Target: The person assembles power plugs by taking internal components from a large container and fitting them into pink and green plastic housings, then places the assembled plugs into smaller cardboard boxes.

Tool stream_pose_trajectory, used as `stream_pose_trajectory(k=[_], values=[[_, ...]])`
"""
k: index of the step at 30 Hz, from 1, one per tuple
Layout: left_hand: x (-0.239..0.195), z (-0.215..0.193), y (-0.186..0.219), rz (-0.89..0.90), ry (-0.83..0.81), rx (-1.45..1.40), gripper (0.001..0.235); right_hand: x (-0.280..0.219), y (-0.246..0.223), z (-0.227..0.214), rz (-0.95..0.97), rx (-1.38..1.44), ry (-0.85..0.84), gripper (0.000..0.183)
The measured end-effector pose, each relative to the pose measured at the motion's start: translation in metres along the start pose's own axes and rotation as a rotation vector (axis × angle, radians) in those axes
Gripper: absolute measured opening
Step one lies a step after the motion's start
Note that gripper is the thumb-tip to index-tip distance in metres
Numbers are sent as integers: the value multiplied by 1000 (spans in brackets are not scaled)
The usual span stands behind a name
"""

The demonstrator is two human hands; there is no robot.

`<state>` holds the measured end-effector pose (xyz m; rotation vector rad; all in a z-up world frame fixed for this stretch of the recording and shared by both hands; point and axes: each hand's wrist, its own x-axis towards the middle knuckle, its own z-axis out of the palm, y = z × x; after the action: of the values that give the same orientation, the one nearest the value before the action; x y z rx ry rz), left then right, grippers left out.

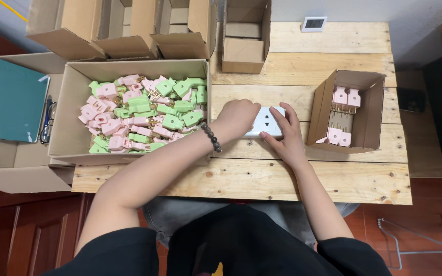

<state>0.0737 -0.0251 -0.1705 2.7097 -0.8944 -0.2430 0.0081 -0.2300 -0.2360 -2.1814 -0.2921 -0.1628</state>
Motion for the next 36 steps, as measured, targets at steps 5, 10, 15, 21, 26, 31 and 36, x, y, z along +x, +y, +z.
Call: stream_pose_trajectory(k=[5, 10, 15, 21, 26, 31, 36], values=[[-2, -3, 6, -37, 17, 45, 45, -2, 2, 1, 8, 6, 11, 75], [3, 12, 0, 12, 28, 149, 28, -1, 3, 2, 3, 21, 20, 76], [-9, -29, 21, -8, -6, 5, 32, 1, 4, 1, 0, 15, 23, 76], [-59, -77, 66, -35, 179, -191, 39, -1, -1, -4, 14, 24, -14, 73], [-88, -58, 84, 82, 493, -587, 39, -10, -49, -32, -112, 329, 114, 45], [-104, -53, 96, 119, 645, -712, 37, -38, -48, -41, -33, 901, 128, 53], [-107, -31, 94, 169, 697, -751, 39, -52, -63, -41, -28, 937, 156, 47]])
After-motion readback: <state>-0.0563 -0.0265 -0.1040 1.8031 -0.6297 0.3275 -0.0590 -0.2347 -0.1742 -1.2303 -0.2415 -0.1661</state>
